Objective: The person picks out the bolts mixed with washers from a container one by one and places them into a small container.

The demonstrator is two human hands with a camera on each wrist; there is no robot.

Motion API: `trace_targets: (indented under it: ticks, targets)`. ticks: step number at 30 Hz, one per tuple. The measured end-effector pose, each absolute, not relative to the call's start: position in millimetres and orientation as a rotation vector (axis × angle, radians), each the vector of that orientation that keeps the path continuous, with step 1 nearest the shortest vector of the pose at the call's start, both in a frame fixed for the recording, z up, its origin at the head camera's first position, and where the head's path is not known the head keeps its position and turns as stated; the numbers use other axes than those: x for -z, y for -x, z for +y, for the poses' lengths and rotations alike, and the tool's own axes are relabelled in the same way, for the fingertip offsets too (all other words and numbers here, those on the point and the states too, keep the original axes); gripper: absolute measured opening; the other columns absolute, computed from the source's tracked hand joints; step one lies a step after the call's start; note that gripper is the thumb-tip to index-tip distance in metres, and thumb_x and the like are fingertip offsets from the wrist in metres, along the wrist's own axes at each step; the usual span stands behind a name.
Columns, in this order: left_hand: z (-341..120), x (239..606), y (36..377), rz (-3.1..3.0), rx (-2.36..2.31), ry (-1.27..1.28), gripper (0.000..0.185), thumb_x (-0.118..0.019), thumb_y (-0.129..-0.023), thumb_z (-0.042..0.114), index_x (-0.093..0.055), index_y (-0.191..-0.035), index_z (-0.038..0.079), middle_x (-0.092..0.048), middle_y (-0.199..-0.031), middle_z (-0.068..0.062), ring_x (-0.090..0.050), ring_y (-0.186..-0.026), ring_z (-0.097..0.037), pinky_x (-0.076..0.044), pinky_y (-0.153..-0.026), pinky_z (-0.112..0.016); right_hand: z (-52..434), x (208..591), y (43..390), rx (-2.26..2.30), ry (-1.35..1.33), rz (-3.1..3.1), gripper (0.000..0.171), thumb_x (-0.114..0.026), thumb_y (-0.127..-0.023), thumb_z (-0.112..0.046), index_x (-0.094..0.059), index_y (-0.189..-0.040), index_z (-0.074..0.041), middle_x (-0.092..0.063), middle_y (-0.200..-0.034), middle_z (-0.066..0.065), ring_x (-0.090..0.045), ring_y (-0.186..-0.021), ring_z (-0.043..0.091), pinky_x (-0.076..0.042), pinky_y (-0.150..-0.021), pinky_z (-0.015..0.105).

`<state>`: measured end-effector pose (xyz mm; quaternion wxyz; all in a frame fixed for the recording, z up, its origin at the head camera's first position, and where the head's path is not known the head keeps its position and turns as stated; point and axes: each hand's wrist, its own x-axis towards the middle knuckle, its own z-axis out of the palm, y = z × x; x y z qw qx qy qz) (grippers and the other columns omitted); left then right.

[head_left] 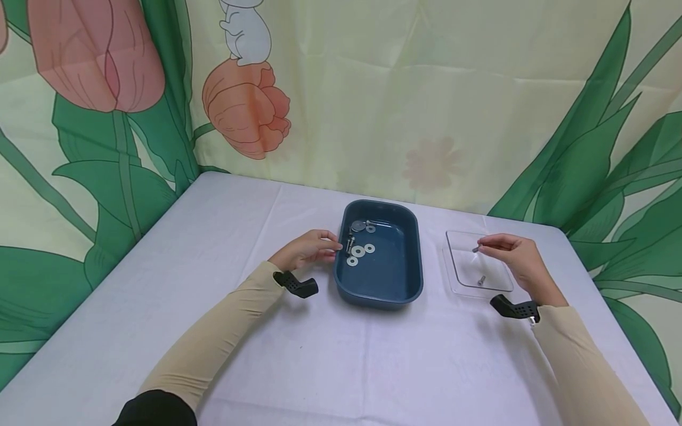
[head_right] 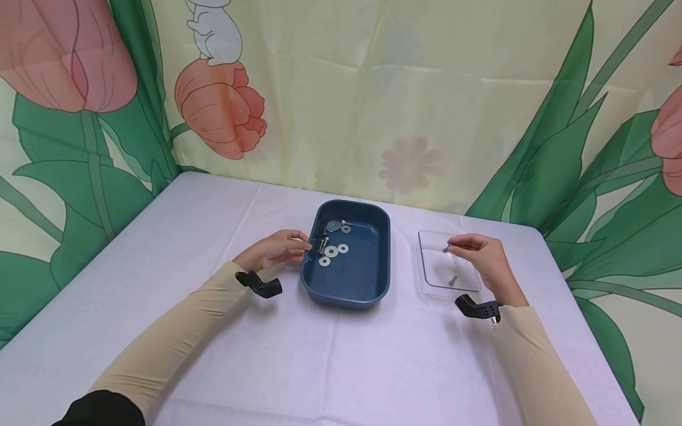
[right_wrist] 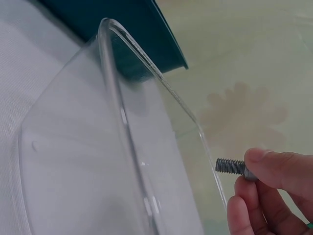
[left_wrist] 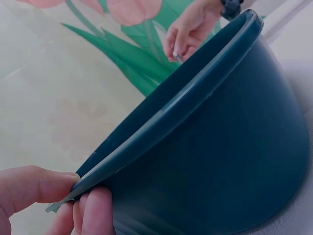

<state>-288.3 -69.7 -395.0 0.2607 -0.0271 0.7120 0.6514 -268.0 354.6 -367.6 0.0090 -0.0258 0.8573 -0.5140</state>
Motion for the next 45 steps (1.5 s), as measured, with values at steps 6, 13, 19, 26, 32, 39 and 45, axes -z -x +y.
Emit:
trace_targets:
  ticks: [6, 13, 19, 26, 32, 39, 45]
  targets:
    - [-68.7, 395.3, 289.2, 1.936, -1.753, 0.097, 0.01, -0.061, -0.089, 0.005, -0.053, -0.095, 0.005, -0.057, -0.092, -0.003, -0.058, -0.07, -0.008, -0.056, -0.072, -0.019, 355.6, 368.6, 269.3, 1.539, 0.036, 2.691, 0.034, -0.068, -0.086, -0.026, -0.064, -0.112, -0.004, -0.063, -0.081, -0.029, -0.059, -0.081, -0.011, -0.045, -0.074, 0.003]
    - [-69.3, 394.7, 288.4, 1.934, -1.758, 0.092, 0.01, -0.061, -0.089, 0.005, -0.053, -0.096, 0.004, -0.057, -0.092, -0.003, -0.057, -0.069, -0.008, -0.055, -0.069, -0.017, 354.5, 367.6, 270.0, 1.463, 0.0, 2.722, 0.047, -0.066, -0.087, -0.031, -0.057, -0.12, 0.001, -0.06, -0.081, -0.032, -0.056, -0.083, -0.014, -0.043, -0.074, 0.002]
    - [-69.7, 394.9, 287.7, 1.93, -1.764, 0.069, 0.009, -0.06, -0.089, 0.005, -0.053, -0.096, 0.004, -0.057, -0.091, -0.003, -0.057, -0.069, -0.007, -0.054, -0.067, -0.016, 353.4, 367.5, 270.1, 1.48, 0.039, 2.686, 0.055, -0.066, -0.088, -0.031, -0.05, -0.127, 0.005, -0.061, -0.086, -0.033, -0.055, -0.086, -0.015, -0.042, -0.075, 0.001]
    - [-69.5, 394.3, 287.0, 1.928, -1.777, 0.049, 0.008, -0.059, -0.09, 0.004, -0.054, -0.095, 0.003, -0.058, -0.09, -0.002, -0.057, -0.069, -0.007, -0.054, -0.065, -0.015, 353.8, 368.4, 270.1, 1.608, 0.11, 2.578, 0.051, -0.067, -0.087, -0.023, -0.05, -0.127, 0.003, -0.065, -0.09, -0.029, -0.06, -0.088, -0.015, -0.043, -0.077, 0.0]
    - [-69.5, 392.9, 286.8, 1.927, -1.768, 0.067, 0.009, -0.059, -0.09, 0.005, -0.054, -0.096, 0.003, -0.057, -0.092, -0.003, -0.056, -0.07, -0.008, -0.053, -0.065, -0.015, 353.4, 367.8, 271.9, 1.595, 0.158, 2.55, 0.051, -0.065, -0.088, -0.018, -0.046, -0.13, 0.005, -0.065, -0.095, -0.029, -0.061, -0.09, -0.013, -0.044, -0.078, 0.001]
    - [-69.5, 393.4, 287.2, 1.932, -1.76, 0.073, 0.01, -0.06, -0.09, 0.006, -0.054, -0.097, 0.004, -0.057, -0.092, -0.003, -0.056, -0.071, -0.009, -0.053, -0.066, -0.015, 351.7, 366.1, 272.2, 1.592, 0.258, 2.515, 0.053, -0.065, -0.088, -0.019, -0.044, -0.132, 0.003, -0.066, -0.101, -0.025, -0.062, -0.094, -0.009, -0.043, -0.079, 0.001]
    - [-70.0, 394.1, 287.5, 1.93, -1.764, 0.063, 0.008, -0.059, -0.09, 0.005, -0.054, -0.096, 0.004, -0.057, -0.092, -0.003, -0.056, -0.071, -0.008, -0.053, -0.065, -0.015, 346.7, 361.4, 271.6, 1.553, 0.306, 2.547, 0.046, -0.064, -0.089, -0.021, -0.05, -0.131, -0.007, -0.066, -0.109, -0.02, -0.062, -0.097, -0.008, -0.043, -0.082, 0.002]
